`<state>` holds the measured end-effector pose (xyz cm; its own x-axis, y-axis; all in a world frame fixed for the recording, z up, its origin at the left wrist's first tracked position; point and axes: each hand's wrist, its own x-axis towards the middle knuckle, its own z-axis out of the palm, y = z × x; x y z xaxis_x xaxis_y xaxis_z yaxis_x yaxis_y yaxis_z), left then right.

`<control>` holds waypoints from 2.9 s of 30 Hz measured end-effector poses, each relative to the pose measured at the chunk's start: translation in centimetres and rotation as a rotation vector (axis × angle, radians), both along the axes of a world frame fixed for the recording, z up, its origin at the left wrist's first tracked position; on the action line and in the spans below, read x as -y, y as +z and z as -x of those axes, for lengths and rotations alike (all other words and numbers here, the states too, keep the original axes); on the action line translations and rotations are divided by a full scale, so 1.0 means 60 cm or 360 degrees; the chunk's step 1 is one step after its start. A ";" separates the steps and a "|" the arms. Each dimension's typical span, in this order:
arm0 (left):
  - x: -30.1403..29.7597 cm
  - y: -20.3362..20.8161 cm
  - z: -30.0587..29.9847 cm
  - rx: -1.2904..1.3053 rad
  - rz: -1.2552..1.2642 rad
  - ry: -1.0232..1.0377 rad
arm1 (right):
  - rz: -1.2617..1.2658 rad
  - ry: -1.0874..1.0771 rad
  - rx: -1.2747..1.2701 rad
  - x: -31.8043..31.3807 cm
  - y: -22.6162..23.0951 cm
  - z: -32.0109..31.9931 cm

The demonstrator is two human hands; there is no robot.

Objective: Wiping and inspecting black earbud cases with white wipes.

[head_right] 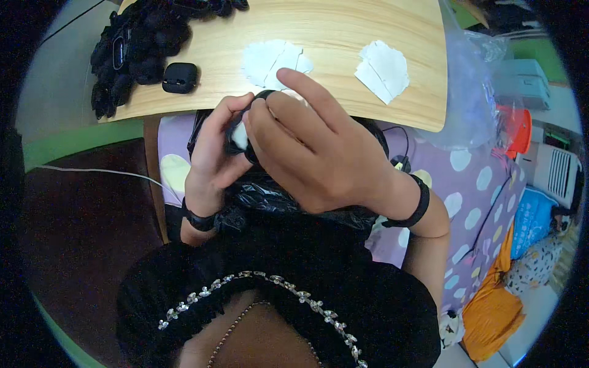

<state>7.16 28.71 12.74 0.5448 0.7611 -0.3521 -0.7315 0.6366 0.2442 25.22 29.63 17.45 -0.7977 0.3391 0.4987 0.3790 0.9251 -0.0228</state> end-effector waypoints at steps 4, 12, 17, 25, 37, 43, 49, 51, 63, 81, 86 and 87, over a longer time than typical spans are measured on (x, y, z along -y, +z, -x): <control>0.003 0.000 0.001 -0.0128 0.0049 -0.0033 | -0.0023 0.0008 0.0039 0.002 -0.005 -0.004; 0.006 -0.011 -0.001 -0.0131 0.0054 -0.0052 | 0.0400 0.0018 -0.0005 0.007 -0.012 -0.009; 0.007 -0.008 -0.005 -0.0276 0.0090 -0.0027 | 0.0503 -0.0183 0.0003 0.033 -0.021 0.007; 0.005 -0.022 -0.003 -0.0120 0.0072 0.0024 | 0.0345 -0.0457 0.0040 0.049 -0.037 0.021; 0.004 -0.038 0.004 -0.0078 -0.0029 -0.0055 | 0.0658 -0.0755 0.0130 0.064 -0.048 0.030; 0.016 -0.025 0.013 -0.0498 -0.0238 -0.0099 | 0.0783 -0.0735 0.0083 0.070 -0.032 0.025; 0.025 -0.016 0.062 -0.1510 -0.0762 0.0191 | 0.1427 -0.0326 0.0188 0.066 -0.009 -0.039; 0.030 -0.003 0.061 -0.1371 -0.0736 0.0217 | 0.1565 -0.0220 0.0281 0.053 -0.013 -0.036; -0.004 0.002 0.102 -0.2685 -0.1857 0.0643 | 0.2660 -0.0368 -0.1623 0.010 -0.050 0.004; -0.039 0.056 0.145 -0.2824 -0.1302 -0.0148 | 0.1814 -0.0627 -0.0866 -0.006 -0.027 -0.044; -0.007 0.032 0.083 -0.1951 -0.1645 0.0312 | 0.1207 -0.0513 -0.1448 -0.021 -0.007 -0.030; -0.004 0.026 0.066 -0.1752 -0.1647 0.0388 | 0.1209 -0.0520 -0.1441 -0.021 0.000 -0.029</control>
<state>3.18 28.96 14.30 0.2056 0.9487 0.2400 0.0462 -0.2544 0.9660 26.98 30.90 17.43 -0.0889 0.9045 0.4171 0.1580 0.4263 -0.8907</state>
